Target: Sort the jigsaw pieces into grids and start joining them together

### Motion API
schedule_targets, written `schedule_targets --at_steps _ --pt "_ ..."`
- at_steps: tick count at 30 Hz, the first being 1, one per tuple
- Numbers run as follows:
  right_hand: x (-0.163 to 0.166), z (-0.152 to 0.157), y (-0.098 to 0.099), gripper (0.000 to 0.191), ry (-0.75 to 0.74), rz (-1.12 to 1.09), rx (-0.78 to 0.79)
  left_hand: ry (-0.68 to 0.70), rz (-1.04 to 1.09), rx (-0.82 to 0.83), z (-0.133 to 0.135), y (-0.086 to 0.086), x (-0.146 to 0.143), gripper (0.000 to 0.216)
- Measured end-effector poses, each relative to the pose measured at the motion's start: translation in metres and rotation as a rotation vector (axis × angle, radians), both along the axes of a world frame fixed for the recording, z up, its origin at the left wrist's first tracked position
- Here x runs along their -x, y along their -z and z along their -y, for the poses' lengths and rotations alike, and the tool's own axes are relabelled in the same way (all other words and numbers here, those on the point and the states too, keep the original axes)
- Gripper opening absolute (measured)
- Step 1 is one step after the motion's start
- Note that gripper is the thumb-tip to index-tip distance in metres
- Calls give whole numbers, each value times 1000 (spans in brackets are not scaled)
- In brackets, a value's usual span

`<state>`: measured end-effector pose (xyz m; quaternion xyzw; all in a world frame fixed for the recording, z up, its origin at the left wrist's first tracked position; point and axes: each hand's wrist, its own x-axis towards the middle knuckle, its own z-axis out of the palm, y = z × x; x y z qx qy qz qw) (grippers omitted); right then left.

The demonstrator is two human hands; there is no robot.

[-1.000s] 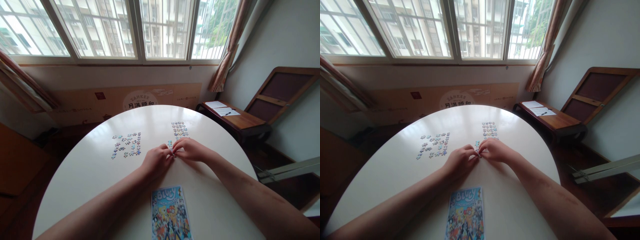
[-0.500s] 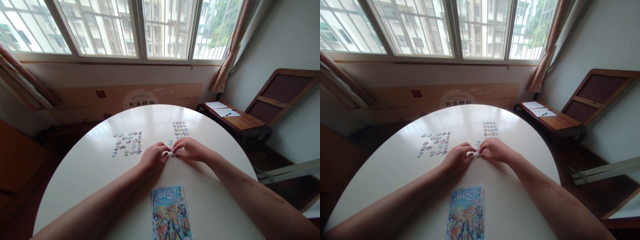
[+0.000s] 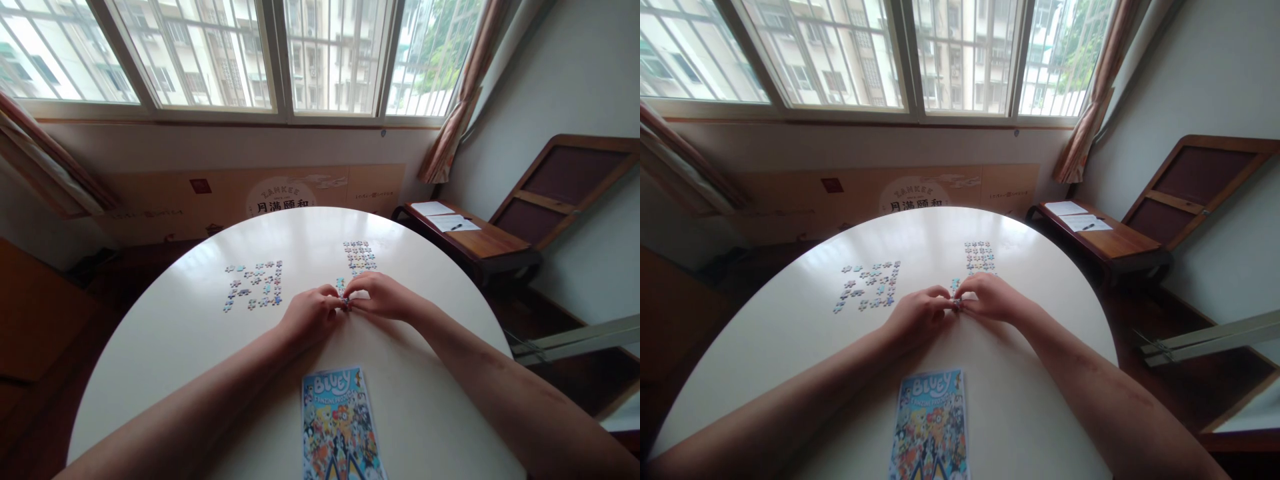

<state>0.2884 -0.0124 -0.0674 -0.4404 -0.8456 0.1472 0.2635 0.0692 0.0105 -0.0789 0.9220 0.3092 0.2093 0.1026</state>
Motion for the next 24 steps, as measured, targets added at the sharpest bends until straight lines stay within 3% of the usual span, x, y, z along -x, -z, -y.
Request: schedule_targets --at_steps 9,16,24 --pt "-4 0 -2 20 94 -14 -38 -67 90 -67 -4 1 6 38" --pt "-8 5 -4 12 -5 28 -3 -66 58 -26 -4 -2 2 30" --pt "-9 4 -4 12 -86 101 13 -32 90 -98 -6 3 -1 26"
